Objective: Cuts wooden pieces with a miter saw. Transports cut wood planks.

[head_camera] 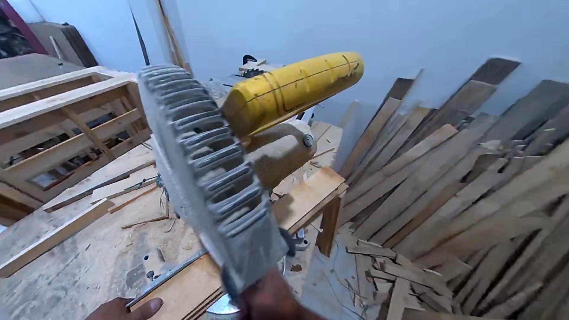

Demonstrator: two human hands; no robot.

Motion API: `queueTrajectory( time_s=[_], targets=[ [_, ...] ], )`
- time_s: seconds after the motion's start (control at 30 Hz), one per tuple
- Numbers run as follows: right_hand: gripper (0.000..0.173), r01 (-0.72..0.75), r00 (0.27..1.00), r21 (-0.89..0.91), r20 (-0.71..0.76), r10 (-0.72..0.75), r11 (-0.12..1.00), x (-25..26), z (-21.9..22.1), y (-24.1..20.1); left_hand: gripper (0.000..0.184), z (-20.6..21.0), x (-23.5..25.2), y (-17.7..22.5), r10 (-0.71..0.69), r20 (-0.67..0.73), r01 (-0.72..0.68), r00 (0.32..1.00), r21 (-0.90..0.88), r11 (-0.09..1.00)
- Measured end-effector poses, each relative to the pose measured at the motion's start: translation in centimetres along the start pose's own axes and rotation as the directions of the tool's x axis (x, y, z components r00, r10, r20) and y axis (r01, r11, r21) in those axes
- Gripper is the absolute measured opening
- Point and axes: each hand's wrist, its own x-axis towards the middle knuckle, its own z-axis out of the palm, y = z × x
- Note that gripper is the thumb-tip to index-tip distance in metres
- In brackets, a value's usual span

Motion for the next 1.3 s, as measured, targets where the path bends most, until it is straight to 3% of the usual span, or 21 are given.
queueTrajectory(
  time_s=[0.1, 0.17, 0.3, 0.43, 0.6, 0.9, 1.07, 1.23, 1.3],
  targets=[
    [0.066, -0.068, 0.994, -0.101, 0.075, 0.075, 0.993, 0.3, -3.3, 9.5, 0.103, 0.3, 0.3, -0.1, -0.020, -0.019, 0.019, 1.000, -0.034, 0.999],
    [0.064, 0.015, 0.993, -0.126, 0.120, 0.000, 0.992, 0.5, -4.2, 14.4, 0.102, 0.5, 0.4, -0.1, -0.019, -0.036, 0.018, 0.999, -0.030, 0.999],
    [0.059, 0.178, 0.984, -0.117, 0.031, -0.175, 0.977, 1.2, -3.5, 18.2, 0.111, 1.1, 0.8, -0.6, -0.054, -0.059, 0.054, 0.997, 0.001, 0.999],
    [0.057, 0.187, 0.982, -0.118, -0.005, -0.188, 0.975, 0.9, -3.0, 18.5, 0.109, 0.9, 0.1, 0.2, -0.032, -0.054, 0.033, 0.998, 0.013, 0.999],
    [0.061, 0.137, 0.986, -0.122, 0.111, -0.124, 0.983, 1.3, -3.8, 16.9, 0.097, 0.0, -1.8, 1.6, -0.039, -0.053, 0.039, 0.998, -0.009, 0.999],
    [0.053, 0.132, 0.990, -0.087, 0.052, -0.128, 0.987, 1.7, -1.7, 12.1, 0.099, 0.6, -1.3, -5.0, 0.007, -0.058, -0.008, 0.998, -0.021, 1.000],
    [0.058, 0.121, 0.990, -0.101, 0.087, -0.113, 0.987, 1.6, -1.6, 12.1, 0.102, -0.2, -1.0, -2.5, 0.097, -0.003, -0.097, 0.995, -0.035, 0.995],
    [0.055, 0.076, 0.985, -0.089, 0.161, -0.061, 0.993, 2.0, -2.7, 11.4, 0.104, 0.1, -0.7, -0.5, 0.032, -0.057, -0.035, 0.998, -0.061, 0.998],
    [0.044, -0.016, 0.991, 0.011, 0.134, 0.014, 1.000, 2.1, -5.3, 10.4, 0.101, 0.3, -0.8, -0.6, 0.025, -0.077, -0.032, 0.997, -0.088, 0.996]
  ],
)
